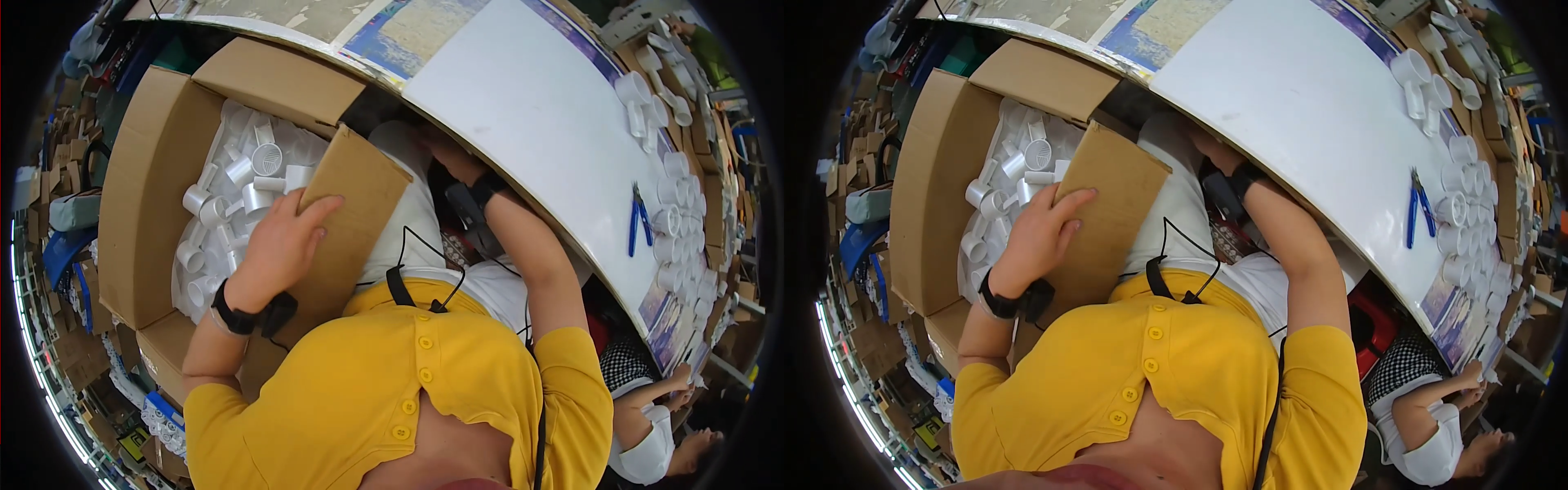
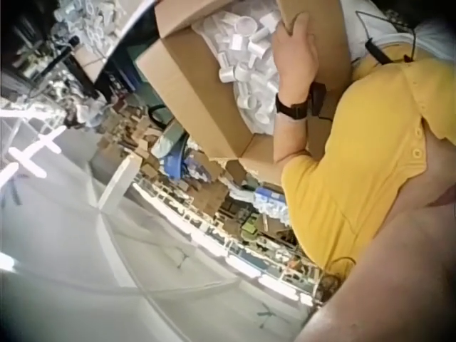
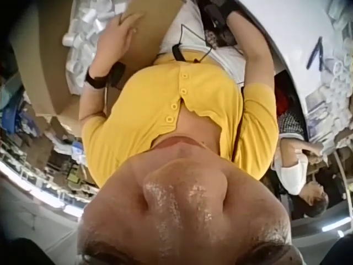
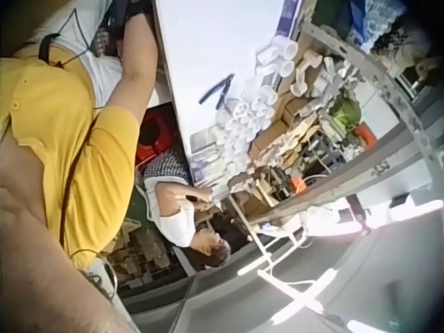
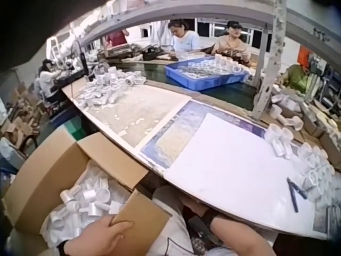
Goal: The person removes a plastic bag from a box, takes out a white plastic component, and trims it using shears. They then reach back into the box for another plastic part and trim it with the shears before placing it on the table.
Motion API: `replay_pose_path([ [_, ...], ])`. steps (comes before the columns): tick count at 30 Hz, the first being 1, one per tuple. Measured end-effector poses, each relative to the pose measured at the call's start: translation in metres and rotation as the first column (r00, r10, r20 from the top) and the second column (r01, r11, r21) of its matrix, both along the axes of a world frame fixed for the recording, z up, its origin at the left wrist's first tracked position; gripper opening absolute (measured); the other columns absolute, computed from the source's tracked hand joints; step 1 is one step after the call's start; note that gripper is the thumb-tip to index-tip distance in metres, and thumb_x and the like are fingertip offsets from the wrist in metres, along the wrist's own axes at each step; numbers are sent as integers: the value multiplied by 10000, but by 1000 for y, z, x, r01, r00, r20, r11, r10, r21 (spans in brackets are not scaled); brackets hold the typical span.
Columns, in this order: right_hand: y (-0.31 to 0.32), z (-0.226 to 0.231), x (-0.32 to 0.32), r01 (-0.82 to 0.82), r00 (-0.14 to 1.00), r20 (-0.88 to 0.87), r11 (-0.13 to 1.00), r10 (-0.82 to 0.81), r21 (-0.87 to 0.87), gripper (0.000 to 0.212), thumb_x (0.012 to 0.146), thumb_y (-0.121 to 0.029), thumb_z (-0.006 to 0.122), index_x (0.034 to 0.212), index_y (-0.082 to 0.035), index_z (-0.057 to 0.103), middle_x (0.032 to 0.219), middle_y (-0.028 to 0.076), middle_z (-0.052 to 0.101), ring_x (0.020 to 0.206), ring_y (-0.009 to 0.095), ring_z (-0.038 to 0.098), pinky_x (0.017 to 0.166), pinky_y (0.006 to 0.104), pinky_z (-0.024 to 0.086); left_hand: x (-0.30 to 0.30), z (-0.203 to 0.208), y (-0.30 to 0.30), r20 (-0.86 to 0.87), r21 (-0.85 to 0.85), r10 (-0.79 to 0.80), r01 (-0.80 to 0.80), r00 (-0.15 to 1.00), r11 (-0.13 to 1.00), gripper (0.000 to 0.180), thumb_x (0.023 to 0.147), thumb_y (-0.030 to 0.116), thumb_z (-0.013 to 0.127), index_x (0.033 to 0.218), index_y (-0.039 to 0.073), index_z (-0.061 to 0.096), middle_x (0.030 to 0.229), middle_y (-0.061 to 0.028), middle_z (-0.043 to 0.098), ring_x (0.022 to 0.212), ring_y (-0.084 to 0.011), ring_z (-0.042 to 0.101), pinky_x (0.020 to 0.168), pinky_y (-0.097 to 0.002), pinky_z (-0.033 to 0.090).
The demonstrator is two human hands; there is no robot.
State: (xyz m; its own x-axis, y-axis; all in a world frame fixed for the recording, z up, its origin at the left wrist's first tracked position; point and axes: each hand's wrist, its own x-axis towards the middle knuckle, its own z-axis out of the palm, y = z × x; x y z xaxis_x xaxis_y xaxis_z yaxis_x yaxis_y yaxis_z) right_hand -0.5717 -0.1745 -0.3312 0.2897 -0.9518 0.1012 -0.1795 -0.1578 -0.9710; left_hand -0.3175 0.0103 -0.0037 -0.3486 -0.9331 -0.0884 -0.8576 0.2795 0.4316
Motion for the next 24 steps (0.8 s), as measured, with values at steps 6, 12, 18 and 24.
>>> replay_pose_path([
  [6, 88, 132, -24, -97, 995, 20, 893, 99, 440, 236, 894, -168, 517, 1080, -43, 593, 988, 18, 610, 919, 108, 539, 825, 245, 432, -11, 9, -1, 92, -12, -1, 2, 996, 1000, 446, 728, 49, 600, 1146, 184, 525, 956, -156, 511, 887, -340, 532, 728, -411, 463],
  [12, 169, 322, -84, -337, 929, 162, 942, 332, 3, 155, 870, -91, 533, 990, -26, 608, 977, 66, 613, 894, 140, 560, 797, 263, 441, -25, 25, -2, 228, 33, -48, 42, 972, 999, 483, 683, 86, 675, 1134, 169, 525, 1090, -165, 507, 967, -357, 518, 796, -410, 452],
  [18, 230, 472, -170, -54, 851, 314, 665, 420, -745, 41, 837, -179, 607, 850, -159, 640, 988, 22, 548, 806, 182, 546, 686, 314, 451, -103, 69, -33, 116, -372, -157, 189, 981, 909, 499, 722, 106, 682, 1183, 81, 491, 1271, -171, 436, 1145, -357, 429, 923, -390, 394],
  [24, 261, 498, -159, 185, 873, 419, 624, 251, -759, 58, 838, -187, 584, 790, -167, 608, 946, 4, 519, 768, 160, 522, 669, 306, 444, -227, 62, -93, -378, -366, -362, 221, 852, 904, 469, 799, 138, 641, 1224, 59, 459, 1275, -153, 444, 1166, -315, 431, 952, -369, 377],
])
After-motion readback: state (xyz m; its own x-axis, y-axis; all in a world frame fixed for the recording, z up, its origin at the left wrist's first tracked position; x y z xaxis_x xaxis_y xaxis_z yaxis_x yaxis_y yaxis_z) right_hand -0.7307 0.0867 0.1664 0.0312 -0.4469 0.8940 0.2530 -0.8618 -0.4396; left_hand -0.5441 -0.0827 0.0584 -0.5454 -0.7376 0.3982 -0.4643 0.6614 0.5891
